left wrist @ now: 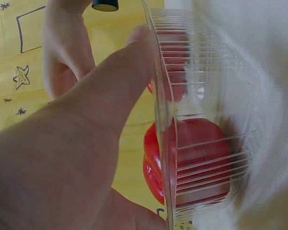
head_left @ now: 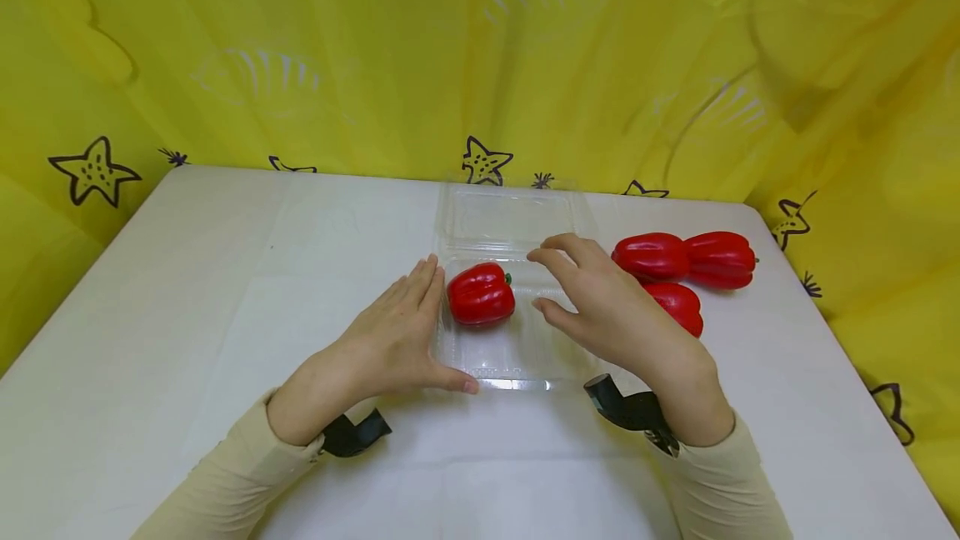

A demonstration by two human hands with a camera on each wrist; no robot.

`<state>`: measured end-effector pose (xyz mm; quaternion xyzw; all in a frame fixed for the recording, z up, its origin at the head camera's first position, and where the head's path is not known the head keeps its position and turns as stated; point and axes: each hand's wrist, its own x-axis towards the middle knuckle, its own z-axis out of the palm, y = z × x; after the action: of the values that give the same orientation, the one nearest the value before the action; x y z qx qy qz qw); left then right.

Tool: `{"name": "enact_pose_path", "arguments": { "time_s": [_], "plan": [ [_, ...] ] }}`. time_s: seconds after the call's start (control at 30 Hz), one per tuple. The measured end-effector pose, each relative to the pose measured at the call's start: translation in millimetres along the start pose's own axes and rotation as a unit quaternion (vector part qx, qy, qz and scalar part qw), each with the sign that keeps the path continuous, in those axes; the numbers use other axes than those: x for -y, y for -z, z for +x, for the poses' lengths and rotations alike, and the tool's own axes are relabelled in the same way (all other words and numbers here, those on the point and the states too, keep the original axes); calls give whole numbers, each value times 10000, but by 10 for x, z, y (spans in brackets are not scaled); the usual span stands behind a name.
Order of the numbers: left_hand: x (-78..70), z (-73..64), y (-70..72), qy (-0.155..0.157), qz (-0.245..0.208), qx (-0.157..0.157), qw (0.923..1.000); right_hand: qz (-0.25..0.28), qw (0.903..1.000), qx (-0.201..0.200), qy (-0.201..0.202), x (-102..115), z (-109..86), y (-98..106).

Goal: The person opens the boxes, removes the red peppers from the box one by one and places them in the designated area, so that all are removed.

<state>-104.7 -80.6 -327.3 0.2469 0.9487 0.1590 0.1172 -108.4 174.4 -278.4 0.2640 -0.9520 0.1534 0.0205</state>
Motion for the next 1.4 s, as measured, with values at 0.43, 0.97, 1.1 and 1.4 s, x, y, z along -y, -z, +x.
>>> {"name": "enact_pose_path", "arguments": {
  "time_s": [0.43,0.97,1.1,1.4],
  "plan": [
    [0,-31,-1,59,7,-57,10000,-11,9996,15,298,147,150,-245],
    [15,-34,18,-15,222,71,9997,-34,9948,121,1007,246,213,-554],
    [15,-36,26,-19,215,80,9997,-24,9930,48,1176,228,215,-594],
    [10,-40,37,-61,274,59,9996,108,9929,-74,1179,194,229,-627]
  ]
}}
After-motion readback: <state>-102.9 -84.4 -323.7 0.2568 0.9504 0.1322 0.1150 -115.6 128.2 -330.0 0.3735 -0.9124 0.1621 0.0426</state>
